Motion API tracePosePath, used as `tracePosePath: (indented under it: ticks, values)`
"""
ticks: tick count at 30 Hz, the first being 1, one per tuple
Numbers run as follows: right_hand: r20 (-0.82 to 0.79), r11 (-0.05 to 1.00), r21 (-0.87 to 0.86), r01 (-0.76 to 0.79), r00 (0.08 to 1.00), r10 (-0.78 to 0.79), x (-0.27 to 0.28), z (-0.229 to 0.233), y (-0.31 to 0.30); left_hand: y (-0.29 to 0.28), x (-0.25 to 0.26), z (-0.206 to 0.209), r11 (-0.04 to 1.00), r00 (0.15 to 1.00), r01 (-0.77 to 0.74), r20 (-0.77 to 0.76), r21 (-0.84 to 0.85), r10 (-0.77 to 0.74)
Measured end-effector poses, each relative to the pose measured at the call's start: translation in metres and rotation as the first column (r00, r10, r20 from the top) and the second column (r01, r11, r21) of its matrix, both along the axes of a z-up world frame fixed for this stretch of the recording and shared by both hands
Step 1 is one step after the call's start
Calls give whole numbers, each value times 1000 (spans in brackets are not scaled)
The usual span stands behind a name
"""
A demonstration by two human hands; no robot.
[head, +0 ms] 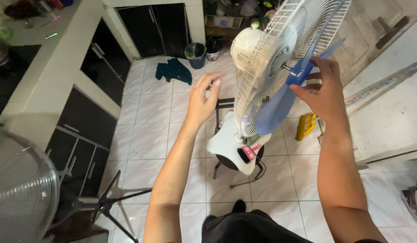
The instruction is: The person reassembles an electric fan by attaching the blue fan blades to the motor shaft, securing them with a central cap, and then fitting the front wire cage over the blades. The person uses a cloth to wipe the fan blade hub before tightening the cap.
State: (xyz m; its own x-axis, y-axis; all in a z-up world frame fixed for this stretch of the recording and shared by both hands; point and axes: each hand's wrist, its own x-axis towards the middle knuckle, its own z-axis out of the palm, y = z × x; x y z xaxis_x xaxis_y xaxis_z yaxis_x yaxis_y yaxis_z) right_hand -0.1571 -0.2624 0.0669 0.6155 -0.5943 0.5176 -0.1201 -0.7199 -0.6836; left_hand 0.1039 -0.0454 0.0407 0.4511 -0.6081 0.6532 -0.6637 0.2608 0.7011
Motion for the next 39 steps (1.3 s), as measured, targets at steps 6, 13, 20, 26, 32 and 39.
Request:
tracePosePath:
  ticks: [6,13,20,26,32,39]
  values:
    - [31,988,146,-44,999,40,-1,0,0,-63,26,14,994,987,17,159,-109,1]
    - [118,933,359,2,992,-48,6,-27,-20,-119,44,5,989,970,108,230,-99,-83]
    - [107,962,264,69,989,-100,10,-31,5,-139,70,-1,938,927,340,191,-69,-322]
    - [151,857,504,107,966,-209,13,-38,20,-154,88,0,891,896,443,93,-102,-435]
    - [280,914,405,-23,955,-100,10,-62,20,-157,94,4,888,891,453,64,-73,-450]
    - [450,865,475,-165,890,-78,0,-78,12,-154,87,7,889,891,454,14,-56,-454]
